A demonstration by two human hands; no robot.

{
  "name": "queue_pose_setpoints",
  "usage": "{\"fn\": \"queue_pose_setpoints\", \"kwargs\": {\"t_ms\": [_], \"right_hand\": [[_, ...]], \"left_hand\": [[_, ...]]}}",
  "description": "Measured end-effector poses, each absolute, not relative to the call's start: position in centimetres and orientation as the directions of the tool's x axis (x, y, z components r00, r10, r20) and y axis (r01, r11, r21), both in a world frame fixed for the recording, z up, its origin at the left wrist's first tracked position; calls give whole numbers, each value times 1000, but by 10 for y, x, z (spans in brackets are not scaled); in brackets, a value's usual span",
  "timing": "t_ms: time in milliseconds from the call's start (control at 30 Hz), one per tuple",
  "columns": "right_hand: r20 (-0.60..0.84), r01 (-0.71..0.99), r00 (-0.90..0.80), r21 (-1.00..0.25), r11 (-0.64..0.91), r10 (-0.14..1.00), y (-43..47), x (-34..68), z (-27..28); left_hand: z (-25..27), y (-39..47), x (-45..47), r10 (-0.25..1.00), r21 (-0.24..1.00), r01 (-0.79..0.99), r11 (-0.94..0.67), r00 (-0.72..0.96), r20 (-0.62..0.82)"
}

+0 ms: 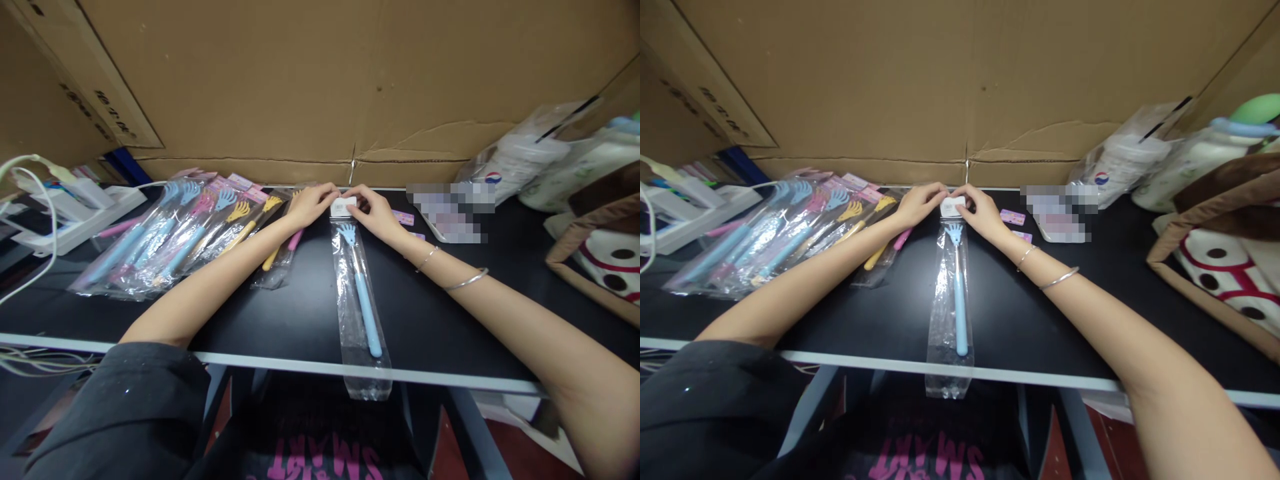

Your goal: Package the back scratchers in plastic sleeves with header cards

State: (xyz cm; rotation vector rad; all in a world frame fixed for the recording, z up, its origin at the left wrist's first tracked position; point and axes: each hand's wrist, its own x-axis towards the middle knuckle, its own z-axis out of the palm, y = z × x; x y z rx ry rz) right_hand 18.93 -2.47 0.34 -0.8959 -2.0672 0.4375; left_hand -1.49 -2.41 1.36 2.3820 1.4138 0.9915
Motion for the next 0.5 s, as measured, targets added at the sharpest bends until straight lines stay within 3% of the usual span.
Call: {"fn": "queue_pose_setpoints", "kwargs": {"t_ms": [200, 500], "right_hand": [[562, 443, -477, -511, 737, 676, -26, 186, 1], [550, 442, -477, -524, 728, 686, -24, 186, 1]], "left_hand": [[12, -23, -16, 836, 505, 690, -519, 286, 468], [13, -25, -16, 831, 500, 685, -530, 302, 468]]}}
